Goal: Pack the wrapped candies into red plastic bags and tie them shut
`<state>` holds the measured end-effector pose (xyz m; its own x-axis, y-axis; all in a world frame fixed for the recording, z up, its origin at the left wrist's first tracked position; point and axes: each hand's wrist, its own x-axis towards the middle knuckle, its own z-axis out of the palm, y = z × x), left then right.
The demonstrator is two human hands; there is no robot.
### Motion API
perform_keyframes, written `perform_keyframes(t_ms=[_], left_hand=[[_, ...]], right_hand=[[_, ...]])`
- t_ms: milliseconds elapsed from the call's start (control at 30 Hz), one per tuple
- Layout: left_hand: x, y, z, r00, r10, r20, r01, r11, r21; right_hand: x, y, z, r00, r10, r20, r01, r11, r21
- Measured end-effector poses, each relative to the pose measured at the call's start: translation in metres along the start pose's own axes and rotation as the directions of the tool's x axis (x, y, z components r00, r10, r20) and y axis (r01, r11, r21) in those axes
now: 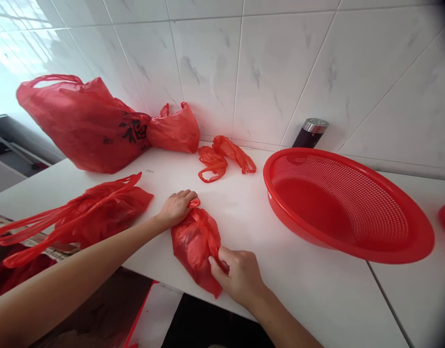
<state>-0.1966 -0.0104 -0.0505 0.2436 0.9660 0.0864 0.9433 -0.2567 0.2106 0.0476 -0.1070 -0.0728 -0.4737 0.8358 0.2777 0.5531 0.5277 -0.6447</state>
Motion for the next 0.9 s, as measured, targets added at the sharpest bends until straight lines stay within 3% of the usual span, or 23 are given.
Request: perform_keyframes(t_ms=[100, 233, 367, 433, 500, 533, 567, 600, 633, 667, 800, 900], left_hand=[[0.008, -0.016, -0.004, 0.990, -0.139, -0.020, 0.139, 0.990, -0.011], [0.021, -0.037, -0.016, 0.952, -0.306, 0.032, 0.307, 0.945, -0.113], [0.026, -0.034, -0.057, 0.924, -0.382, -0.001, 0.371, 0.899, -0.233], [0.020, -0.017, -0.082, 0.946, -0.306, -0.107, 0.269, 0.925, -0.269], [0.007, 0.007, -0.098, 0.987, -0.053, -0.151, 0.015, 0.970, -0.241], [-0.001, 0.019, -0.101, 0.991, 0.108, -0.076, -0.122, 0.967, -0.225], [-0.009, 0.030, -0.101, 0.965, 0.251, 0.069, -0.230, 0.946, -0.231], [-0.018, 0.039, -0.096, 0.913, 0.351, 0.207, -0.299, 0.922, -0.245], [-0.026, 0.046, -0.089, 0.874, 0.390, 0.289, -0.328, 0.914, -0.239], [-0.033, 0.051, -0.079, 0.871, 0.376, 0.315, -0.320, 0.922, -0.216], [-0.045, 0.056, -0.046, 0.957, 0.168, 0.238, -0.173, 0.985, 0.002], [-0.041, 0.054, -0.049, 0.963, 0.147, 0.226, -0.179, 0.975, 0.132]], right_hand=[[-0.001, -0.001, 0.002, 0.996, -0.086, -0.010, 0.087, 0.993, 0.078], [-0.004, 0.002, 0.000, 0.990, -0.142, -0.015, 0.143, 0.985, 0.093], [-0.006, 0.003, -0.005, 0.986, -0.138, -0.096, 0.150, 0.981, 0.126], [-0.005, 0.002, -0.007, 0.982, -0.120, -0.149, 0.147, 0.972, 0.183], [-0.004, 0.000, -0.009, 0.977, -0.090, -0.194, 0.139, 0.956, 0.258], [-0.004, 0.000, -0.010, 0.975, -0.064, -0.215, 0.128, 0.946, 0.298], [-0.004, -0.001, -0.012, 0.973, -0.031, -0.230, 0.110, 0.934, 0.339], [-0.004, -0.001, -0.014, 0.971, 0.007, -0.238, 0.087, 0.920, 0.381], [-0.004, 0.000, -0.016, 0.970, 0.047, -0.237, 0.060, 0.903, 0.425], [-0.005, 0.000, -0.017, 0.969, 0.085, -0.231, 0.033, 0.885, 0.464], [-0.006, 0.002, -0.020, 0.959, 0.148, -0.243, 0.003, 0.849, 0.528], [-0.006, 0.004, -0.019, 0.946, 0.148, -0.288, 0.024, 0.855, 0.517]])
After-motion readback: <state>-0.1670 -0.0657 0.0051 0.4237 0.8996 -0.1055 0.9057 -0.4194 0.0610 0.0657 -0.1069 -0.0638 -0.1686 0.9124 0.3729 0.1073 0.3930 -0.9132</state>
